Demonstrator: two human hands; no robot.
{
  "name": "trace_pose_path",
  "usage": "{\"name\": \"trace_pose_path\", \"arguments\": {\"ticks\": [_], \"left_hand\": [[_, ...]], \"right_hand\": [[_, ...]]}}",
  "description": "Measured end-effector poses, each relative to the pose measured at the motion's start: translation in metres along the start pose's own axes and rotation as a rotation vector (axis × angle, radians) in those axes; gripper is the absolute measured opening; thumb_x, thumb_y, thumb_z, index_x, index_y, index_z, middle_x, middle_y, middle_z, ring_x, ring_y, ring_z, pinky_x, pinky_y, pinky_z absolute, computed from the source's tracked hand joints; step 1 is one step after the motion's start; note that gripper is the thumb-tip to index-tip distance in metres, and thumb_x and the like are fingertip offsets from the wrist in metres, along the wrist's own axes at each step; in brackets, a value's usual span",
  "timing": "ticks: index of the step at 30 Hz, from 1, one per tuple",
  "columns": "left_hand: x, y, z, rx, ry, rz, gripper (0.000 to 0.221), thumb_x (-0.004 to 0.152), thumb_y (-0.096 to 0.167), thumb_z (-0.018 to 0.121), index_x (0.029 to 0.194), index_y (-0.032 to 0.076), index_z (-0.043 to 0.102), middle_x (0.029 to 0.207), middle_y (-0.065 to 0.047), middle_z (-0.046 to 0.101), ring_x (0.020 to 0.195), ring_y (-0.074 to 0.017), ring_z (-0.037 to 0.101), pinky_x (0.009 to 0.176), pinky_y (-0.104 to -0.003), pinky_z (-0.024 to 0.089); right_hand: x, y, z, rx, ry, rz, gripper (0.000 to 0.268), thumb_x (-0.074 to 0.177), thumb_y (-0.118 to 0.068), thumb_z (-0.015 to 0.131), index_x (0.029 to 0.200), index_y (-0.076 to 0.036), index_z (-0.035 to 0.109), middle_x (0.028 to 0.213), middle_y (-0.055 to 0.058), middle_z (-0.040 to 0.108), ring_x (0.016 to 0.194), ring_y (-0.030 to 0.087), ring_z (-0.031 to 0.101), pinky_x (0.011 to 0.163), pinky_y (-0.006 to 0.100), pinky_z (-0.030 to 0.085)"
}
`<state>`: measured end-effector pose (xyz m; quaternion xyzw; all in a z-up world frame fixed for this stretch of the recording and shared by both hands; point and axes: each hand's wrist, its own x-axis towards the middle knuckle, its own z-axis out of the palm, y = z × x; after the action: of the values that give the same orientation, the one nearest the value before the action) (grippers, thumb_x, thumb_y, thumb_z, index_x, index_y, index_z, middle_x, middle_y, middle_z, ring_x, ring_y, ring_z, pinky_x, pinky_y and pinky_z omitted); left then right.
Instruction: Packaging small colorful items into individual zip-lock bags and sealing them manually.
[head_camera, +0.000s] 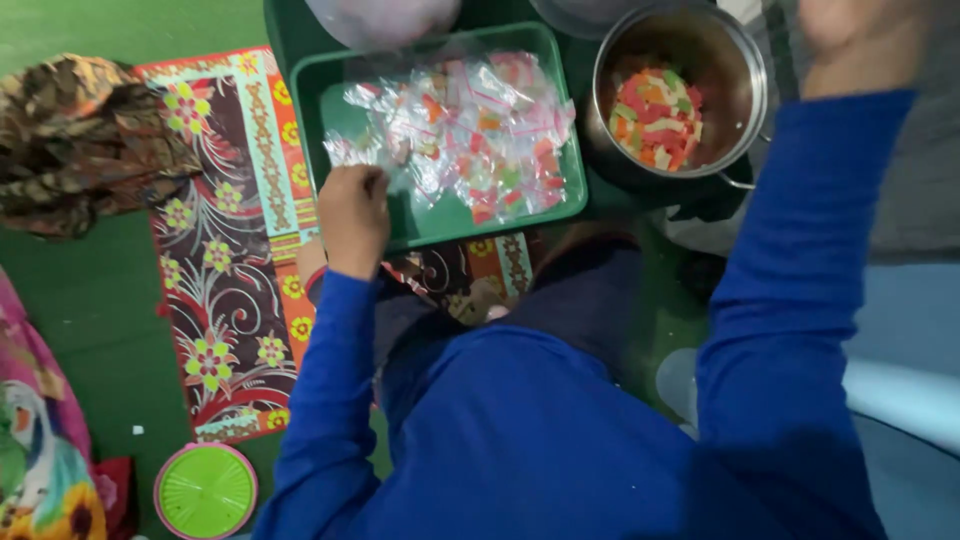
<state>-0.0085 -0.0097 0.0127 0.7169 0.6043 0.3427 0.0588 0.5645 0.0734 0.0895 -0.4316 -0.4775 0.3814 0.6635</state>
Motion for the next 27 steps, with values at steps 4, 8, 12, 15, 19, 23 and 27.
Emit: {"name": "trace_pose_path", "arguments": {"ticks": [4,8,12,15,19,23,27], "left_hand": [[-0.007,0.027,-0.039,-0.201,0.033,-0.117,0.006,0.082,0.011,0.07,0.082,0.007,0.067,0.073,-0.012,0.062,0.071,-0.0354,0.061,0.066,-0.039,0.047],[-0.029,0.056,-0.059,-0.506,-0.122,-0.366,0.003,0.079,0.015,0.071,0.079,0.013,0.069,0.069,-0.007,0.066,0.069,-0.021,0.064,0.066,-0.031,0.048],[-0.059,0.097,-0.065,-0.779,-0.308,-0.461,0.009,0.068,0.015,0.08,0.073,0.017,0.072,0.067,-0.001,0.07,0.066,-0.0106,0.066,0.063,-0.022,0.05],[-0.076,0.121,-0.06,-0.823,-0.417,-0.378,0.01,0.067,0.008,0.078,0.069,0.015,0.071,0.059,0.0,0.065,0.058,-0.0102,0.06,0.057,-0.021,0.047],[-0.085,0.121,-0.042,-0.842,-0.44,-0.333,0.01,0.067,0.009,0.078,0.071,0.012,0.07,0.059,-0.004,0.063,0.055,-0.0127,0.059,0.052,-0.023,0.046],[-0.087,0.119,-0.026,-0.994,-0.552,-0.378,0.008,0.074,0.011,0.074,0.074,0.009,0.066,0.058,-0.003,0.06,0.053,-0.0116,0.058,0.05,-0.024,0.046],[-0.088,0.122,-0.016,-0.795,-0.606,-0.218,0.016,0.087,0.013,0.054,0.074,0.004,0.055,0.059,-0.016,0.054,0.056,-0.0306,0.058,0.05,-0.036,0.044]], "right_hand": [[-0.081,-0.044,0.136,-0.156,-0.176,0.062,0.013,0.083,-0.018,0.071,0.075,-0.014,0.062,0.076,0.001,0.061,0.077,0.016,0.056,0.079,0.031,0.044],[-0.173,-0.07,0.246,-0.314,-0.357,0.135,0.014,0.078,-0.02,0.072,0.069,-0.012,0.064,0.074,0.002,0.066,0.076,0.016,0.06,0.08,0.03,0.046],[-0.254,-0.037,0.282,-0.161,-0.399,0.508,0.022,0.069,-0.012,0.08,0.088,-0.008,0.07,0.072,0.002,0.068,0.061,0.008,0.061,0.058,0.021,0.054],[-0.291,-0.008,0.279,-0.163,-0.381,0.582,0.022,0.067,-0.009,0.082,0.086,-0.005,0.071,0.071,0.007,0.067,0.057,0.012,0.063,0.055,0.024,0.056],[-0.29,-0.02,0.269,-0.297,-0.317,0.585,0.013,0.071,-0.006,0.077,0.083,-0.006,0.072,0.064,0.009,0.066,0.048,0.013,0.063,0.046,0.023,0.055],[-0.281,-0.029,0.262,-0.471,-0.392,0.444,0.003,0.077,-0.008,0.069,0.077,-0.008,0.072,0.056,0.007,0.066,0.046,0.013,0.065,0.041,0.022,0.05],[-0.28,-0.018,0.256,-0.772,-0.599,0.102,0.013,0.08,-0.013,0.064,0.068,-0.011,0.064,0.049,0.004,0.055,0.045,0.021,0.06,0.04,0.026,0.047]]}}
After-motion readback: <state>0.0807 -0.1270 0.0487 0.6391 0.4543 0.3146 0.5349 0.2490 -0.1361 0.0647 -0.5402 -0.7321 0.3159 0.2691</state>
